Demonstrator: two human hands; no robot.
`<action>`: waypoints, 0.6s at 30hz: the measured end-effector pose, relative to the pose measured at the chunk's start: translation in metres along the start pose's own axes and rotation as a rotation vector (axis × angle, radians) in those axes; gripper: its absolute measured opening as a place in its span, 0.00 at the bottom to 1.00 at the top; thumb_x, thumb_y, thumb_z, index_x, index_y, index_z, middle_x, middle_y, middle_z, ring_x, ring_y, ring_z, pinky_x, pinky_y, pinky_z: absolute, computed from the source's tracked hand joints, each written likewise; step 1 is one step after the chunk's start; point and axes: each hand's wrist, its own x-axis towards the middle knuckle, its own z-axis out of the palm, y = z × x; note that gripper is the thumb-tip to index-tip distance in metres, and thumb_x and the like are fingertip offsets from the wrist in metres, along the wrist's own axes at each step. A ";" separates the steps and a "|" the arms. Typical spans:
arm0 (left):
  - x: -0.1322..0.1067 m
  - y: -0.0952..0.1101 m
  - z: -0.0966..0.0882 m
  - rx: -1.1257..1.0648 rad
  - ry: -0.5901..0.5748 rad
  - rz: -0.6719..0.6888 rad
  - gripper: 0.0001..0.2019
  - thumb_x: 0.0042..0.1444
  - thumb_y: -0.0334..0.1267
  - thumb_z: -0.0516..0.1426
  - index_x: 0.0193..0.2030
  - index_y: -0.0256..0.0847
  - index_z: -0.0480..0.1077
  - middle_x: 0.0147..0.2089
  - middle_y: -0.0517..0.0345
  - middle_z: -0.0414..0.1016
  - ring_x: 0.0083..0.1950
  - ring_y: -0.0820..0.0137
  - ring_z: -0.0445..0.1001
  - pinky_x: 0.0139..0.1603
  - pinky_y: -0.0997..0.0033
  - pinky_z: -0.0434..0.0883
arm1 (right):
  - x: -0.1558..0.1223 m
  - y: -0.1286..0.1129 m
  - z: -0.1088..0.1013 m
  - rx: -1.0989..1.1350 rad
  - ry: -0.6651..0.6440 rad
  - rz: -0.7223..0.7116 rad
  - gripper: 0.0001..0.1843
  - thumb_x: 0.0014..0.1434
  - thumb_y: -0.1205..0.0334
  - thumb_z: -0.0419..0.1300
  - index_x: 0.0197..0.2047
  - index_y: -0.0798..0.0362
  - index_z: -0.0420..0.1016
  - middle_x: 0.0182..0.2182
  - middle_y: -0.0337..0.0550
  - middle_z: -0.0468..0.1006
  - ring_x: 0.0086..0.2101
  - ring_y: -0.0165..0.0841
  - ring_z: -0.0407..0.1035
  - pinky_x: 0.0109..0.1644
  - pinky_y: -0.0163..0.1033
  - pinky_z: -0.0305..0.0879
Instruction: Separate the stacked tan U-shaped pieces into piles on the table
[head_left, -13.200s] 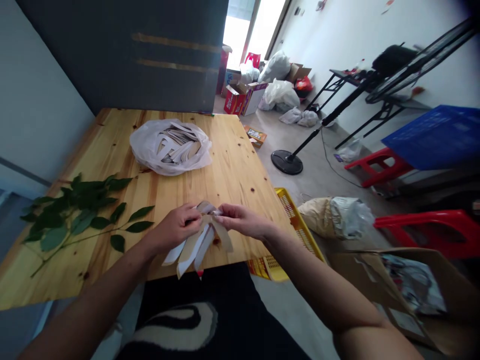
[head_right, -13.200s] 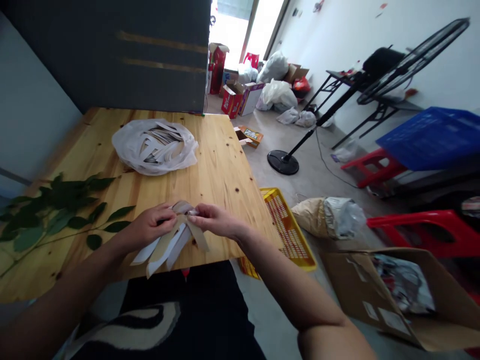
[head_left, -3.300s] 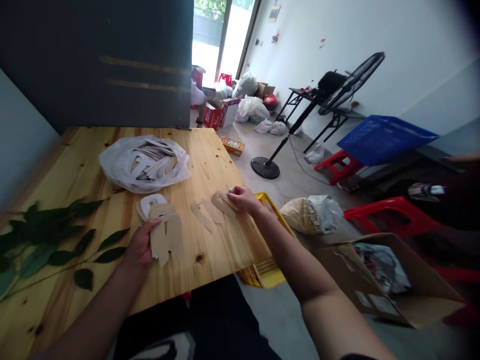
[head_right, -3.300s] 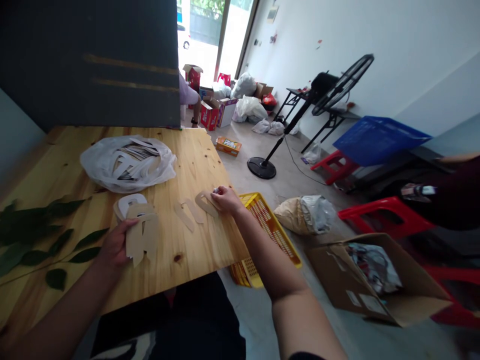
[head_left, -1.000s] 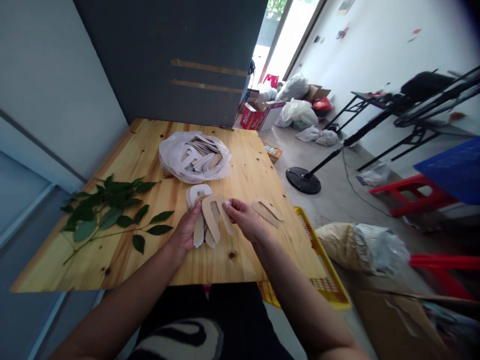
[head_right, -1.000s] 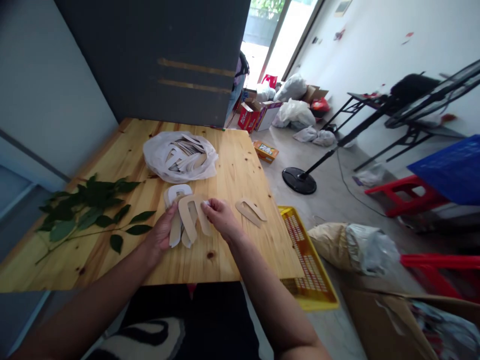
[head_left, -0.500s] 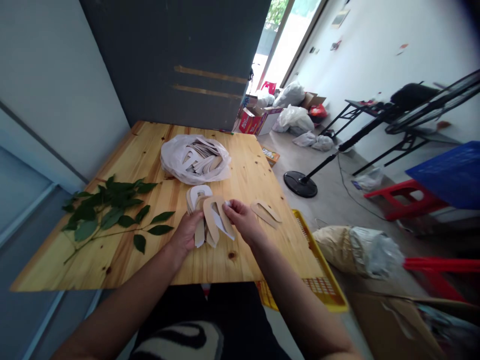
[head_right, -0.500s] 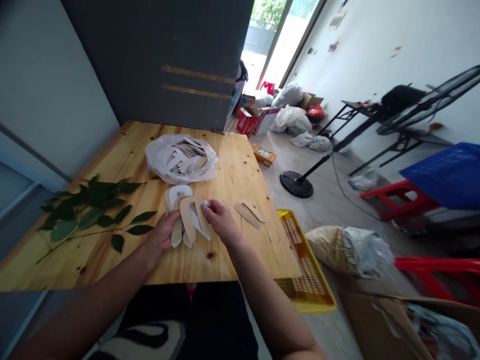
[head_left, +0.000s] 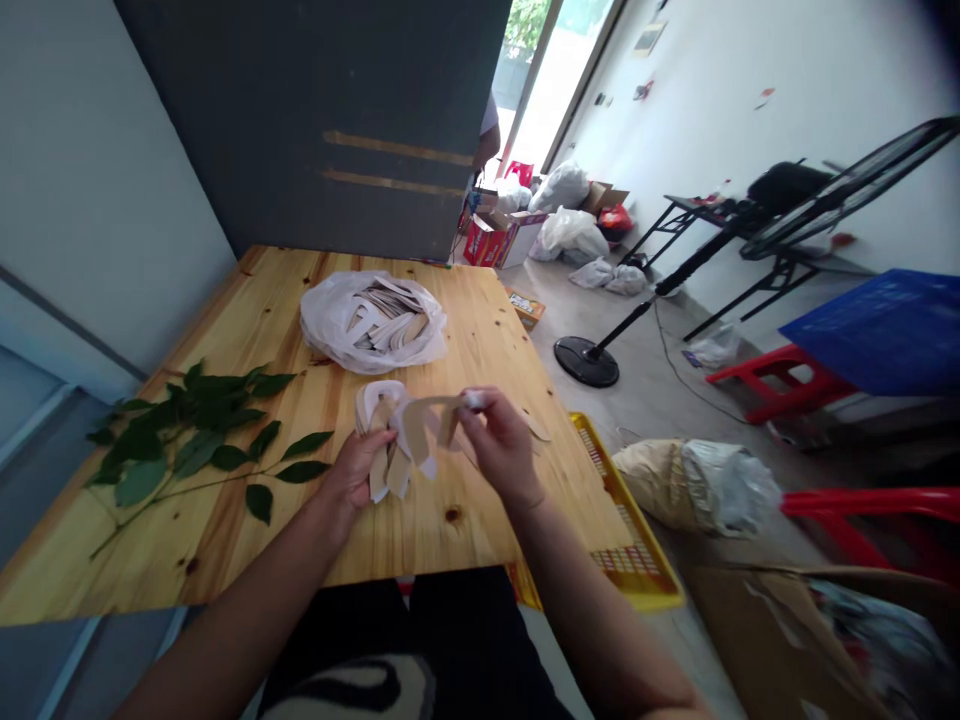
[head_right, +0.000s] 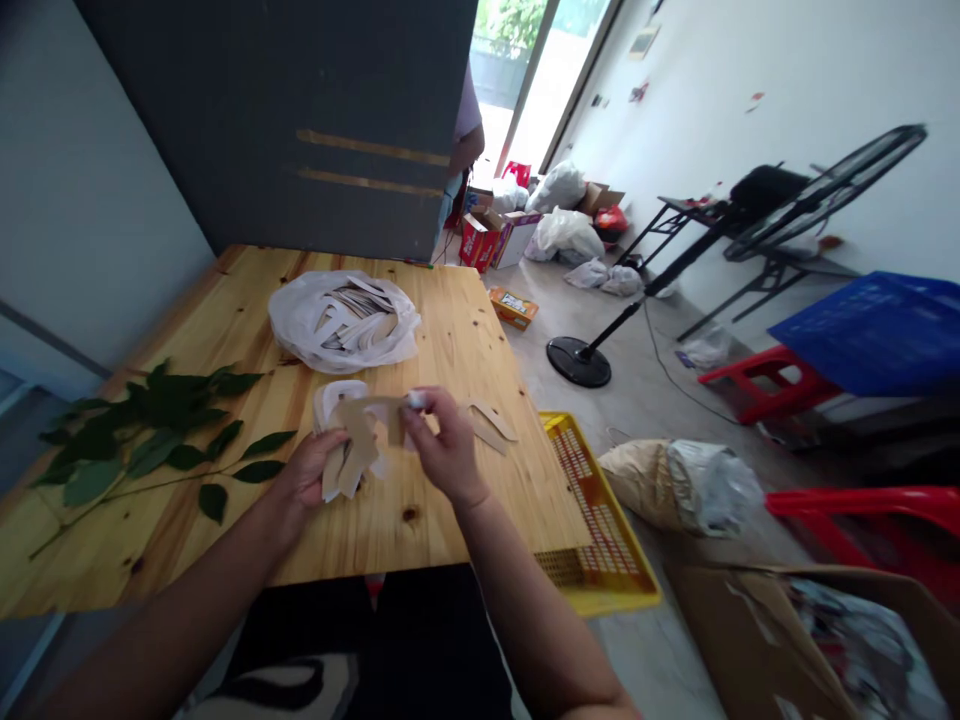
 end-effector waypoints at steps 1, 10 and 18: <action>0.000 0.002 -0.002 0.008 0.009 -0.007 0.08 0.50 0.23 0.64 0.39 0.30 0.76 0.27 0.50 0.82 0.24 0.63 0.81 0.24 0.70 0.79 | 0.006 -0.001 -0.011 0.088 0.015 0.089 0.09 0.64 0.51 0.63 0.41 0.47 0.74 0.37 0.42 0.77 0.38 0.35 0.72 0.45 0.42 0.70; 0.001 0.011 -0.003 0.057 0.074 0.041 0.10 0.56 0.24 0.58 0.44 0.29 0.76 0.30 0.47 0.83 0.23 0.62 0.81 0.24 0.66 0.81 | 0.030 0.055 -0.080 0.117 -0.361 0.721 0.25 0.45 0.39 0.73 0.31 0.52 0.73 0.25 0.34 0.69 0.27 0.27 0.61 0.32 0.35 0.57; 0.002 0.013 -0.002 0.072 0.095 -0.034 0.12 0.57 0.24 0.59 0.48 0.29 0.75 0.29 0.49 0.83 0.22 0.63 0.80 0.22 0.66 0.80 | 0.039 0.083 -0.056 -0.194 -0.442 0.650 0.13 0.55 0.50 0.65 0.33 0.51 0.71 0.27 0.36 0.71 0.28 0.30 0.62 0.31 0.35 0.57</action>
